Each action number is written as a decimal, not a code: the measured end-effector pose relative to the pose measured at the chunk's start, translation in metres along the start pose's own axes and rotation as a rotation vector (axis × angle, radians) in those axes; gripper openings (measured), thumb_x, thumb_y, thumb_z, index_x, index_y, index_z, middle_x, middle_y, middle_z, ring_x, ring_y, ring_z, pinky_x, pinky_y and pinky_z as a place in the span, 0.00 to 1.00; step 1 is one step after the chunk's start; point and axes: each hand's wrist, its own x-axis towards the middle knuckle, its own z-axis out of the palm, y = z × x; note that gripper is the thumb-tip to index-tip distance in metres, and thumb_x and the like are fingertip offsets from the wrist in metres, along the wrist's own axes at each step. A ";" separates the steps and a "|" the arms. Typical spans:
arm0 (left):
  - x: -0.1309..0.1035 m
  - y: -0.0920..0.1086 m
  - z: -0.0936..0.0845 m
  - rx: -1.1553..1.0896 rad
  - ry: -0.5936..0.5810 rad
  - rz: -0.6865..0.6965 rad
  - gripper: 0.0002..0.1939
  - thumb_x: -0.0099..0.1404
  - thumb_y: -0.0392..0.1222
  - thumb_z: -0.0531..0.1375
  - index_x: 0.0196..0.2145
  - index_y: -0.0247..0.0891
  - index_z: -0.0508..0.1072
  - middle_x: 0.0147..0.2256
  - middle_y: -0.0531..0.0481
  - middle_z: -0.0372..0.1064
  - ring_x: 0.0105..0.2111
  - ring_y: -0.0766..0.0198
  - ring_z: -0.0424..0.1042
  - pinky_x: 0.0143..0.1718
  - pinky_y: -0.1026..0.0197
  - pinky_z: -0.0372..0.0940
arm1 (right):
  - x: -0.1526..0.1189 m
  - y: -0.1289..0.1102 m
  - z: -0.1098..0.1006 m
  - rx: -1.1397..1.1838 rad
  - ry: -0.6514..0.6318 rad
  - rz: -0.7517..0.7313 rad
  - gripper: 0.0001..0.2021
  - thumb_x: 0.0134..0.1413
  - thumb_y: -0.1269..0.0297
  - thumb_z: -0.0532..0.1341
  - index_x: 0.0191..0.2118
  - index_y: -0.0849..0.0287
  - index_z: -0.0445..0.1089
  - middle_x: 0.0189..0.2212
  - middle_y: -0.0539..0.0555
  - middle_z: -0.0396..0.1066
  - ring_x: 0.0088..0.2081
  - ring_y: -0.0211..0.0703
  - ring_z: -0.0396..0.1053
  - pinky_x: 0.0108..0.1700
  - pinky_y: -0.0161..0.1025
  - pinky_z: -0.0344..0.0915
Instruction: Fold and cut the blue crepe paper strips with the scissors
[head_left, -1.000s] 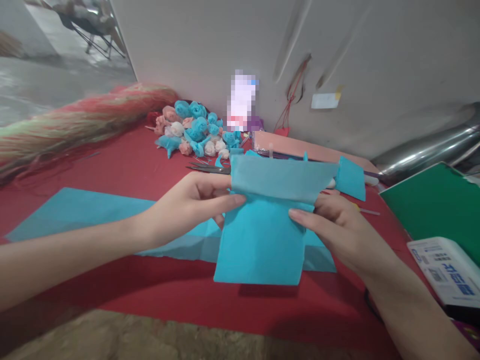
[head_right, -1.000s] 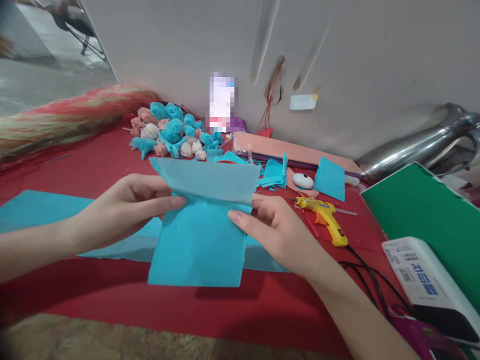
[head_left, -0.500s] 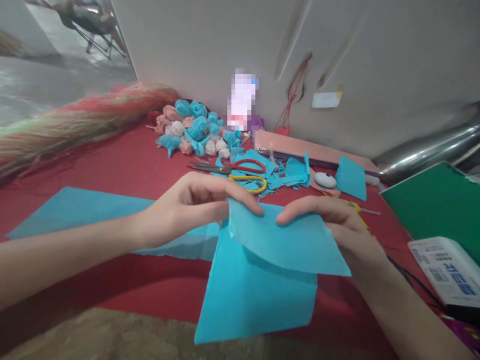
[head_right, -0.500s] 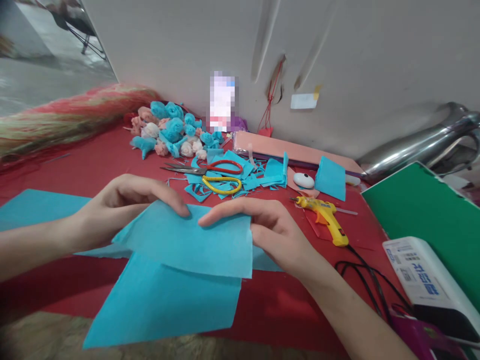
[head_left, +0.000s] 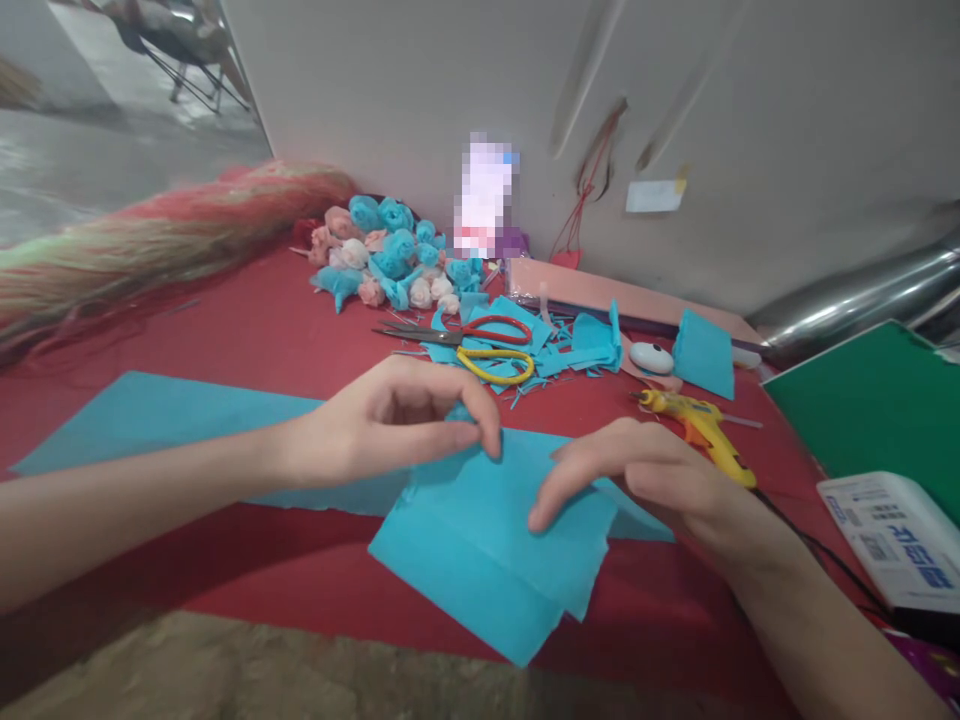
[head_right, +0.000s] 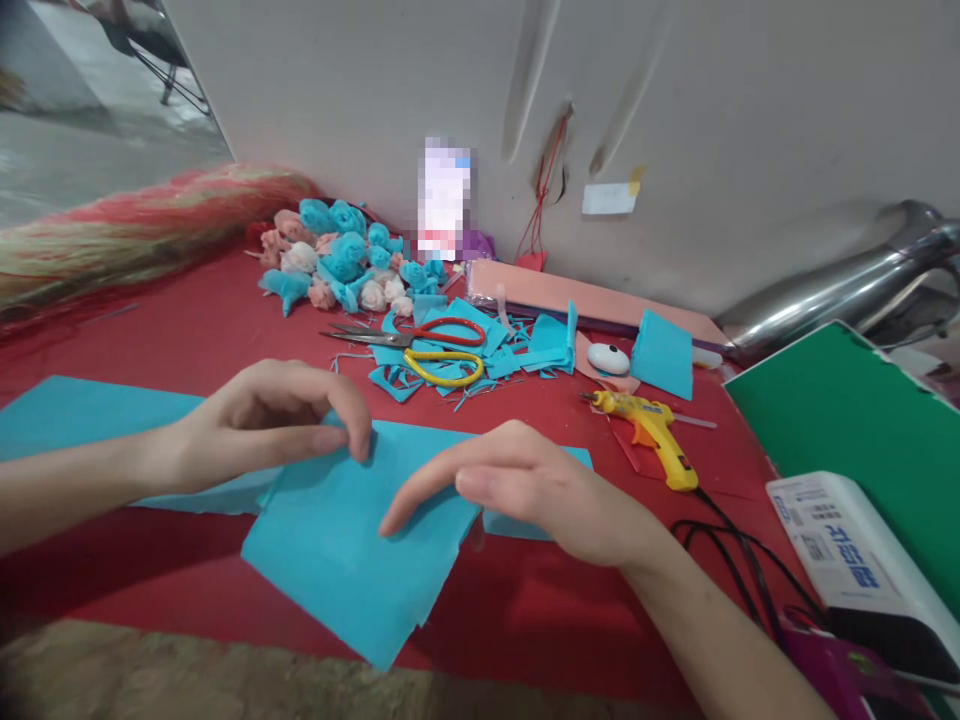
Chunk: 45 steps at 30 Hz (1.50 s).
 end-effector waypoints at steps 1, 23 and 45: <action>0.000 -0.001 0.000 0.017 -0.038 -0.012 0.08 0.64 0.32 0.56 0.33 0.40 0.75 0.30 0.55 0.72 0.30 0.73 0.69 0.31 0.75 0.62 | 0.002 0.002 0.001 0.065 -0.007 0.018 0.24 0.63 0.52 0.44 0.38 0.56 0.76 0.35 0.53 0.76 0.33 0.41 0.68 0.34 0.37 0.64; 0.007 0.007 0.016 0.117 -0.018 -0.343 0.13 0.64 0.43 0.55 0.25 0.35 0.68 0.20 0.57 0.58 0.21 0.74 0.57 0.21 0.73 0.56 | 0.010 0.015 0.001 0.217 -0.057 0.058 0.22 0.64 0.60 0.46 0.31 0.60 0.76 0.31 0.52 0.76 0.30 0.37 0.68 0.33 0.34 0.65; 0.004 0.002 0.011 0.230 -0.014 -0.114 0.09 0.65 0.37 0.54 0.36 0.38 0.75 0.34 0.52 0.74 0.32 0.68 0.70 0.31 0.70 0.63 | 0.015 0.012 0.006 -0.116 0.515 0.177 0.09 0.50 0.58 0.63 0.26 0.57 0.73 0.21 0.48 0.70 0.22 0.34 0.63 0.23 0.32 0.59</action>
